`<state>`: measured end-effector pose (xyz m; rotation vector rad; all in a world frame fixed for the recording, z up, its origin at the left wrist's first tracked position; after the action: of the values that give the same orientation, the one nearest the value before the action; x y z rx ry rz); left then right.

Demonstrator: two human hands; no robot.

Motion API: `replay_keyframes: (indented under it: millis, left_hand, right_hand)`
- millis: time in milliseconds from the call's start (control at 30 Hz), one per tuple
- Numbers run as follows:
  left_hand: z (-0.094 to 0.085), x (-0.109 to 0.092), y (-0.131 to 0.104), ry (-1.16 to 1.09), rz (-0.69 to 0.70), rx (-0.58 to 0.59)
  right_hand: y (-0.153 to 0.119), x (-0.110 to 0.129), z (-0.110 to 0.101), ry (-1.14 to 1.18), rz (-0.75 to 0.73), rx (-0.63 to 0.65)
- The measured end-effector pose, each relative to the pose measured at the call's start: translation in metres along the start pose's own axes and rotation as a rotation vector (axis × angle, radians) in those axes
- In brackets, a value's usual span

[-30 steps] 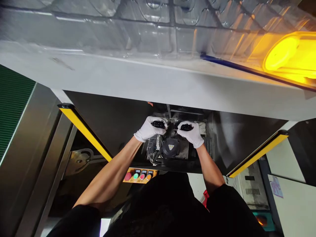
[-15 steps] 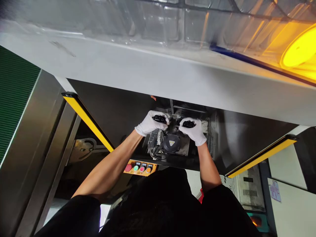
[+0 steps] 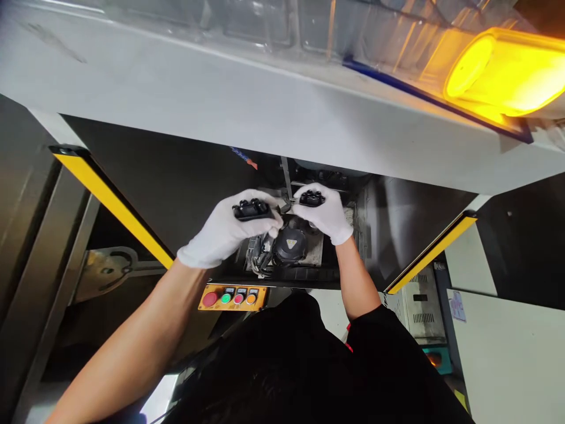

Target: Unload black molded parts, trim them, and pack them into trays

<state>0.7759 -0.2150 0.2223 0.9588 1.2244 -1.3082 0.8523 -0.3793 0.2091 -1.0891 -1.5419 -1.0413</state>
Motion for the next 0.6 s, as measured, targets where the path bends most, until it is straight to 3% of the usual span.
replay_keyframes:
  millis: [67, 200, 367, 500, 600]
  left_hand:
    - [-0.009, 0.005, -0.027, 0.000, -0.048, -0.034]
    - [-0.039, 0.014, -0.082, -0.004, -0.100, -0.096]
    - [-0.089, 0.027, -0.162, -0.109, -0.085, -0.225]
    - [-0.137, 0.041, -0.252, -0.204, -0.041, -0.356]
    - [-0.171, 0.054, -0.340, -0.276, -0.044, -0.479]
  right_hand:
    - [-0.013, 0.010, 0.019, 0.045, 0.071, 0.102]
    - [-0.057, 0.021, 0.078, 0.202, 0.251, 0.383]
    - [-0.109, 0.044, 0.156, 0.221, 0.198, 0.590]
    - [-0.164, 0.062, 0.228, 0.205, 0.154, 0.751]
    - [-0.231, 0.070, 0.289, 0.230, 0.223, 0.954]
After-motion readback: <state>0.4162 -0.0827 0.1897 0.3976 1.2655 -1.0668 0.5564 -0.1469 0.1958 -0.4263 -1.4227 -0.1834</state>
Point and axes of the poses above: each hand's wrist, its own y-axis towards the middle knuckle, its own z-axis out of the palm, x = y × z, the point moved 9 cm from there along y, towards the middle knuckle, and after that the axes turned 7 degrees about -x, right-handed, at the moved point
